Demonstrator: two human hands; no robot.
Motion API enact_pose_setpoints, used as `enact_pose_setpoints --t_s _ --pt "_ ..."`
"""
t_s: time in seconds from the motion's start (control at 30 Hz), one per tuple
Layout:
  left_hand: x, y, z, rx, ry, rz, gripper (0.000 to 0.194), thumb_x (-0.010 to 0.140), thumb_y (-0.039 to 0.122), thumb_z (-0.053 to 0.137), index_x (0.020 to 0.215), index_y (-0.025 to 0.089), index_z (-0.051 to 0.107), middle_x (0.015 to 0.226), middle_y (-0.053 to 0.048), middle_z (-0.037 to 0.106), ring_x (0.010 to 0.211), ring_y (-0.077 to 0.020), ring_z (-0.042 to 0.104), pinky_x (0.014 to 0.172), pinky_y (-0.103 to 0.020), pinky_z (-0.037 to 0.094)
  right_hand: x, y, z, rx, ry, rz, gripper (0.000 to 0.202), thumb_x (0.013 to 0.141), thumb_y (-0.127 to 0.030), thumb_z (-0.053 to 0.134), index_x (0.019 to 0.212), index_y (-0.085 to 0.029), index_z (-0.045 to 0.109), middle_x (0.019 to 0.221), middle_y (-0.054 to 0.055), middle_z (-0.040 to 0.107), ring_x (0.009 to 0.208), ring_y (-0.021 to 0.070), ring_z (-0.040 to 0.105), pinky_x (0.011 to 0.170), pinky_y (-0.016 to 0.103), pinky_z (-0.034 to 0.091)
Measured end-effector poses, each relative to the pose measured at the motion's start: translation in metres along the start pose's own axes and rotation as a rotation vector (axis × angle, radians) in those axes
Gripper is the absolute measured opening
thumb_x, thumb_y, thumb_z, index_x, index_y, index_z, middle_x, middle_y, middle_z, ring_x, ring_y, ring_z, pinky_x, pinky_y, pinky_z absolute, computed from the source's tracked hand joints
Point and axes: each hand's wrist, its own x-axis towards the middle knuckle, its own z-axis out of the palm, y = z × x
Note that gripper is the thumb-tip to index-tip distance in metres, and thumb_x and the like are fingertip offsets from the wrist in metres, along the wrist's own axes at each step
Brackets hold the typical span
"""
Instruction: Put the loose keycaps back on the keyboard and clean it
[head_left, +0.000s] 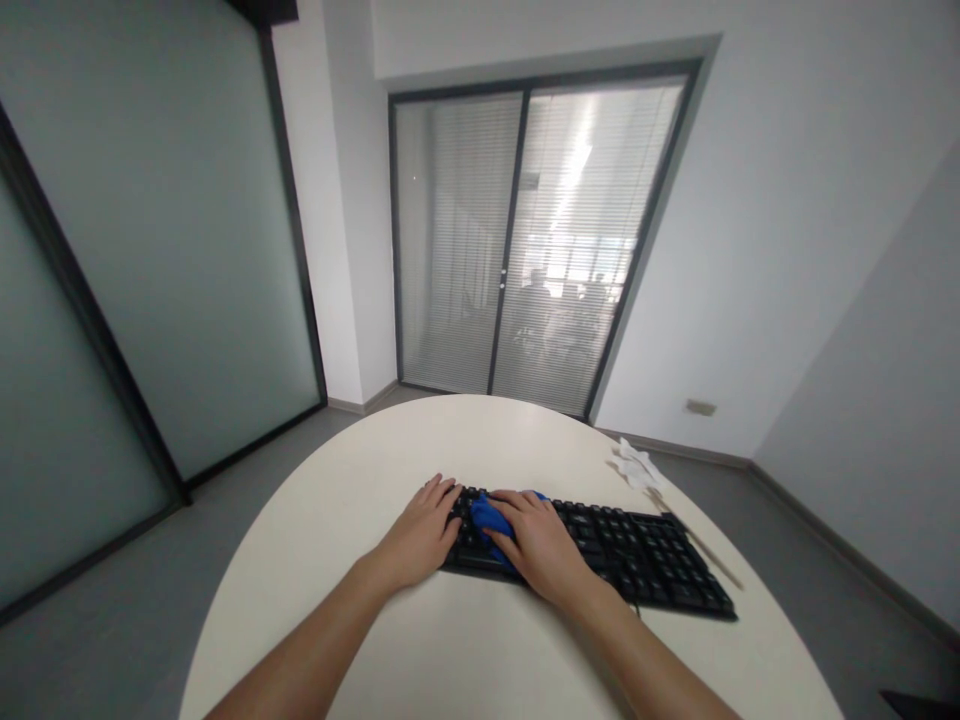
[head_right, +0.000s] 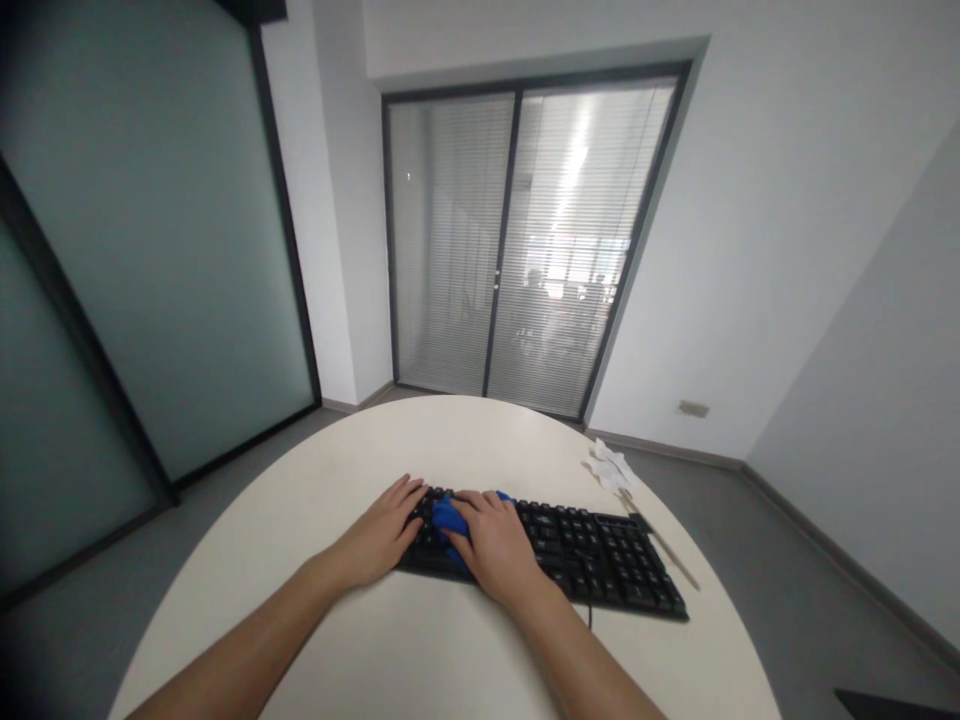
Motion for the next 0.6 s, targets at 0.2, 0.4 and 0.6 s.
enact_pose_setpoints --t_s 0.2,0.4,0.6 --pt "-0.001 0.002 -0.002 0.008 -0.002 -0.006 0.051 0.098 0.029 0.041 0.145 0.013 0.045 0.156 -0.014 0.042 0.150 -0.0282 0.026 0.123 -0.047 0.024 0.018 -0.008 0.008 -0.069 0.040 0.115 0.031 0.100 -0.038 0.049 0.123 -0.025 0.066 0.115 0.009 0.068 0.108 0.0272 0.059 0.094 0.040 0.047" --pt "-0.001 0.003 -0.001 -0.018 0.005 -0.016 0.051 0.097 0.029 0.042 0.146 0.013 0.045 0.158 -0.013 0.039 0.151 -0.0275 0.024 0.124 -0.048 0.023 0.043 -0.010 0.013 -0.112 0.074 0.141 0.034 0.102 -0.036 0.044 0.130 -0.025 0.060 0.116 0.010 0.067 0.106 0.0280 0.061 0.086 0.039 0.048" --pt "-0.001 0.004 -0.002 0.070 -0.023 -0.038 0.053 0.098 0.031 0.039 0.147 0.012 0.043 0.159 -0.012 0.038 0.151 -0.0277 0.024 0.124 -0.045 0.024 0.053 0.003 0.014 -0.069 0.062 0.134 0.029 0.102 -0.035 0.047 0.125 -0.027 0.063 0.117 0.005 0.069 0.107 0.0230 0.062 0.089 0.034 0.046"
